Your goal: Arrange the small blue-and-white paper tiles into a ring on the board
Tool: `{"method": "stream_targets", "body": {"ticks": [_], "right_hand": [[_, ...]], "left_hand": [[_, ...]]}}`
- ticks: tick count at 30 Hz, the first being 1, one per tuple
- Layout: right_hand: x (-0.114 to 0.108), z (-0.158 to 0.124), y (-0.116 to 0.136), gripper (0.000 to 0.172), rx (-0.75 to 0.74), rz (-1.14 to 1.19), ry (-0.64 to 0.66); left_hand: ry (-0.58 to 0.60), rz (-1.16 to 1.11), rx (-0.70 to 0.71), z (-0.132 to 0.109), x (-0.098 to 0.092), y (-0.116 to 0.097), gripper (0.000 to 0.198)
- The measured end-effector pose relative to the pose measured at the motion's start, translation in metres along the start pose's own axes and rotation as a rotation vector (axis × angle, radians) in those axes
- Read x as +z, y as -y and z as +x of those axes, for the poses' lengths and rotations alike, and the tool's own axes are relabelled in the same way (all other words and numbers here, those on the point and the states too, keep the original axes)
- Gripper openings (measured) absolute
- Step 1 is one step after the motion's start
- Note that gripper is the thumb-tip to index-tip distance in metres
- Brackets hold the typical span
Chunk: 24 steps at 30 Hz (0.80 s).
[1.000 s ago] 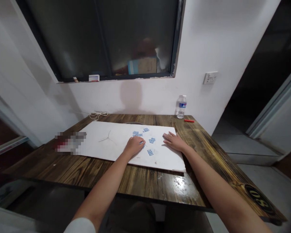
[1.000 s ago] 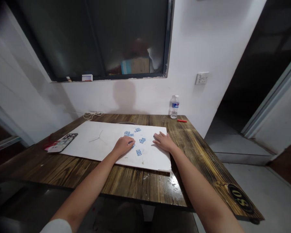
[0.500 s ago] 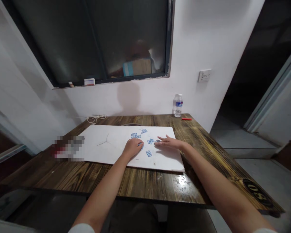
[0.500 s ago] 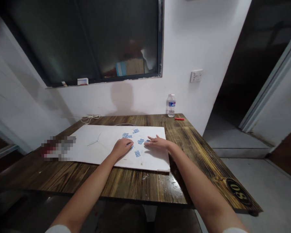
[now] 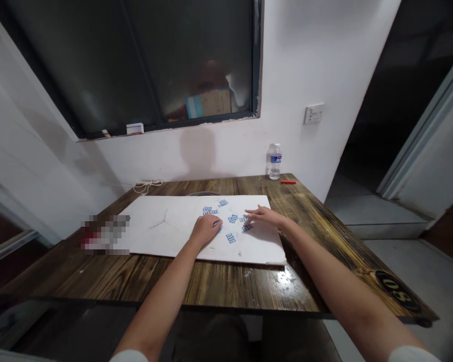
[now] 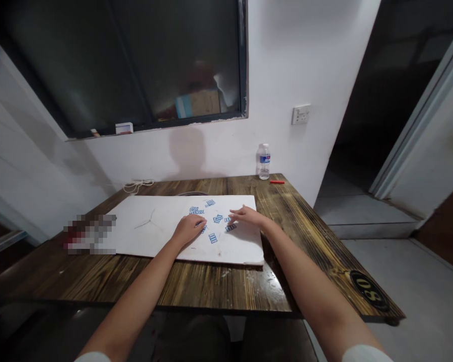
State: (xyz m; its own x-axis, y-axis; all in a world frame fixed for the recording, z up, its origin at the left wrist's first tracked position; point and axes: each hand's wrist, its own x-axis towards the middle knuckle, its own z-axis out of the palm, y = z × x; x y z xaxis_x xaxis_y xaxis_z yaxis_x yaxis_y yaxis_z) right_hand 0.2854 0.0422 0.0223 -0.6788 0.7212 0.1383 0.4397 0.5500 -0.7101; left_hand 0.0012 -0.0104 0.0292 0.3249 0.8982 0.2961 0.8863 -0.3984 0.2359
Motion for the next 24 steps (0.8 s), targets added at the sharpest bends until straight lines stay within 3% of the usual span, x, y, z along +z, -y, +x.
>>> {"method": "stream_targets", "body": {"ticks": [5, 8, 11, 15, 17, 21, 24], "right_hand": [[-0.003, 0.004, -0.012, 0.044, 0.057, -0.135, -0.428], [0.0, 0.007, -0.017, 0.041, 0.082, -0.235, -0.518], [0.01, 0.008, -0.011, 0.045, 0.05, -0.27, -0.369], [0.024, 0.008, 0.005, 0.042, -0.117, -0.37, -0.015], [0.028, 0.008, 0.01, 0.038, -0.098, -0.442, -0.001], [0.031, 0.009, 0.01, 0.039, -0.021, -0.497, -0.111], [0.032, 0.01, 0.011, 0.044, -0.073, -0.477, -0.049]], "left_hand": [[0.002, -0.012, -0.008, 0.0, -0.001, -0.001, 0.026], [-0.012, -0.026, 0.005, 0.001, 0.002, 0.002, 0.026], [-0.006, -0.035, 0.052, 0.001, 0.006, 0.004, 0.026], [0.03, -0.041, 0.131, -0.001, 0.006, 0.004, 0.029], [0.063, -0.041, 0.155, -0.001, 0.005, 0.003, 0.03], [0.133, -0.066, 0.217, -0.002, 0.003, 0.002, 0.034], [0.17, -0.092, 0.278, -0.002, 0.004, 0.002, 0.035]]}}
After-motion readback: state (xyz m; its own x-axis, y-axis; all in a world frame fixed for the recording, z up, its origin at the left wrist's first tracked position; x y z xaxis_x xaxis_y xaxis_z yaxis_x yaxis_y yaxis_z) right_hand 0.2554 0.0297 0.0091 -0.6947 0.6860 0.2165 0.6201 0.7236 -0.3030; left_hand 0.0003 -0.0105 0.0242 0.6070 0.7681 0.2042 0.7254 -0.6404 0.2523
